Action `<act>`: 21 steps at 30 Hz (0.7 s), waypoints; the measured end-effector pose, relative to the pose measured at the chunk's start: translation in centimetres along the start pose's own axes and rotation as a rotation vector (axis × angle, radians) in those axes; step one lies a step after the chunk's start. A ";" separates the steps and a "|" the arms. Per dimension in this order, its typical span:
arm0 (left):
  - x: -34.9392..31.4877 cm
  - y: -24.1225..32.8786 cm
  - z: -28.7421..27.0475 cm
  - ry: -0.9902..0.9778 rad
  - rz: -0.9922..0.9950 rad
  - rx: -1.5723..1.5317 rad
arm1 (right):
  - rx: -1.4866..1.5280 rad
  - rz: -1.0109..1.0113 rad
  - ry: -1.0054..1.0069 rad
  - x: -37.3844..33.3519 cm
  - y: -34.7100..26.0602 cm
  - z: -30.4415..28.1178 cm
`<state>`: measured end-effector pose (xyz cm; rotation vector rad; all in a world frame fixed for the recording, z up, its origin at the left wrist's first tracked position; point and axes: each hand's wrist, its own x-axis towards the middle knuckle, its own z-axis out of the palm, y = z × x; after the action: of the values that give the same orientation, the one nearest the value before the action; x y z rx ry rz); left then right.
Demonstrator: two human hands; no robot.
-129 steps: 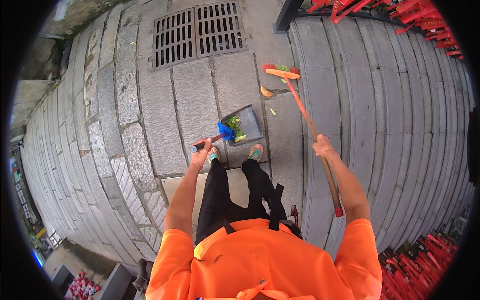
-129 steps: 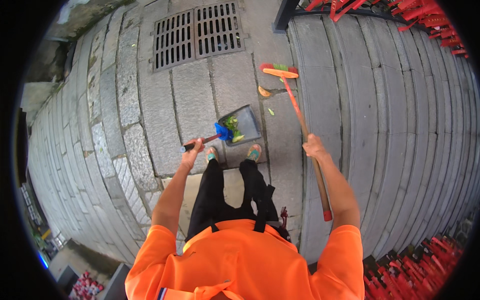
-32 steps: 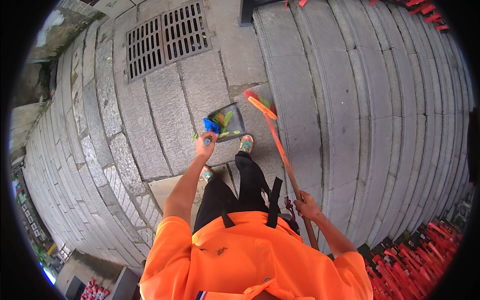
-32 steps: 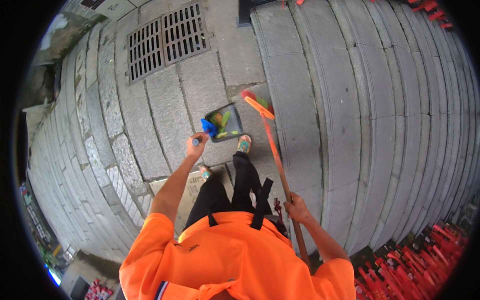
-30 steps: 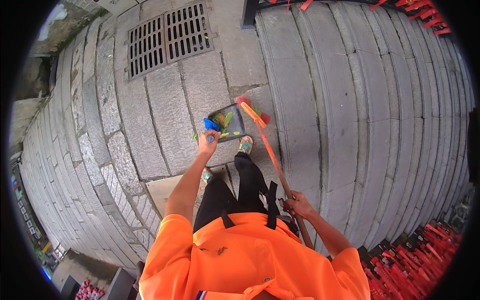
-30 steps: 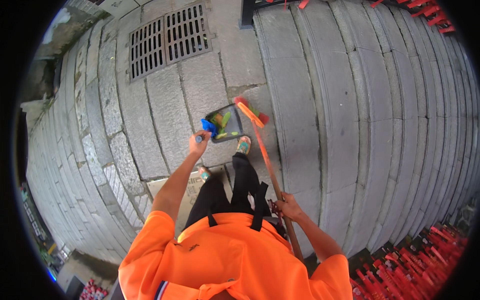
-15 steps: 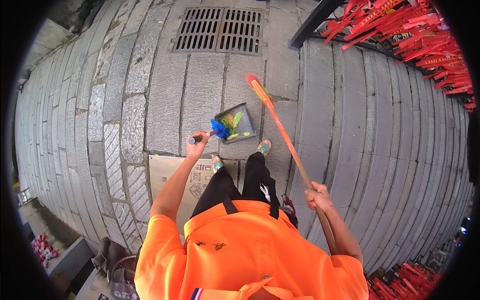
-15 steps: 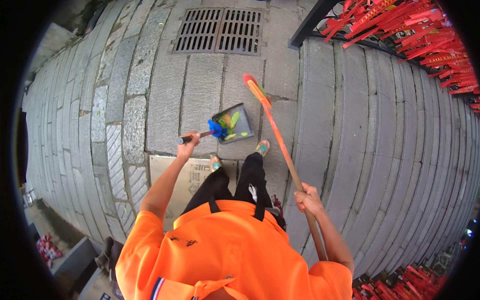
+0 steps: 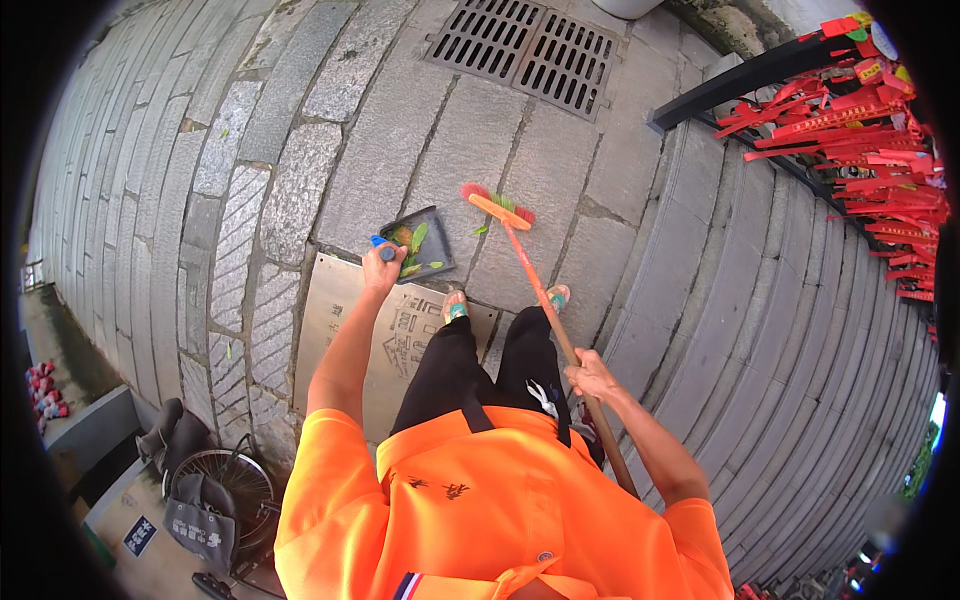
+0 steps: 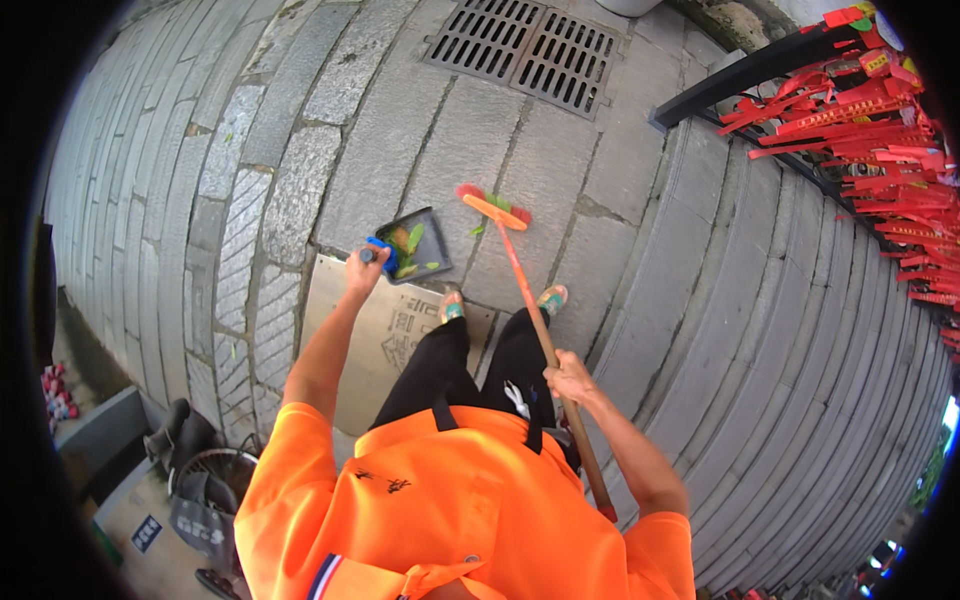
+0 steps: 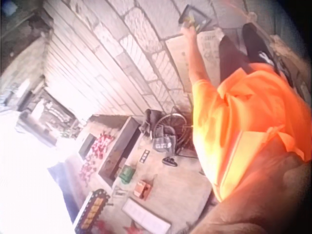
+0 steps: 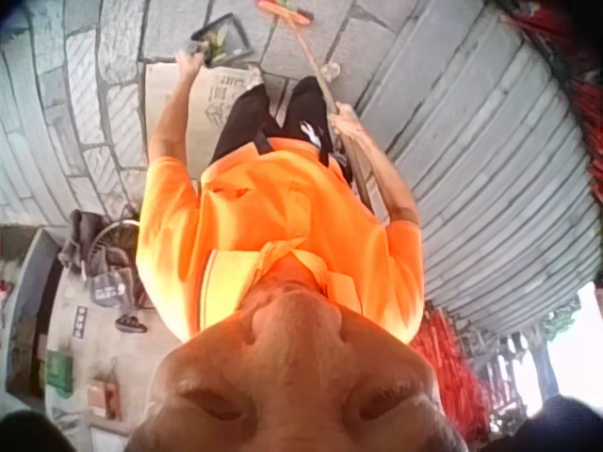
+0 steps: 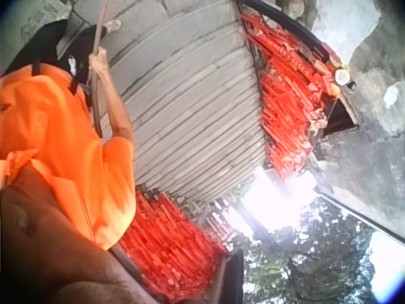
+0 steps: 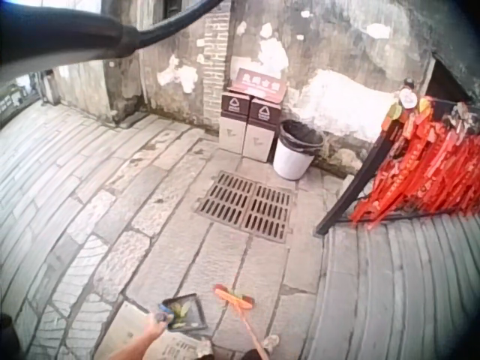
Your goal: The person sweeps debris from a stone-paved street using a broom and dustpan. They collect leaves and small trash, emptying the dustpan into a bin at 00:23. The person also picks up a small pink wrapper from a chair at 01:02 and continues sweeping along the path.
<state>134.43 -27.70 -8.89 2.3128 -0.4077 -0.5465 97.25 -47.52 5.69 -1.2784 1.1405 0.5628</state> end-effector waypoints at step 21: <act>-3.4 -10.0 -7.9 0.368 -0.527 -0.923 | 0.063 0.061 0.061 -0.9 -12.5 -5.8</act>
<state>136.70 -14.77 -9.87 1.5292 0.5527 -0.4085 105.65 -55.97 12.74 -1.2172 1.2425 0.5320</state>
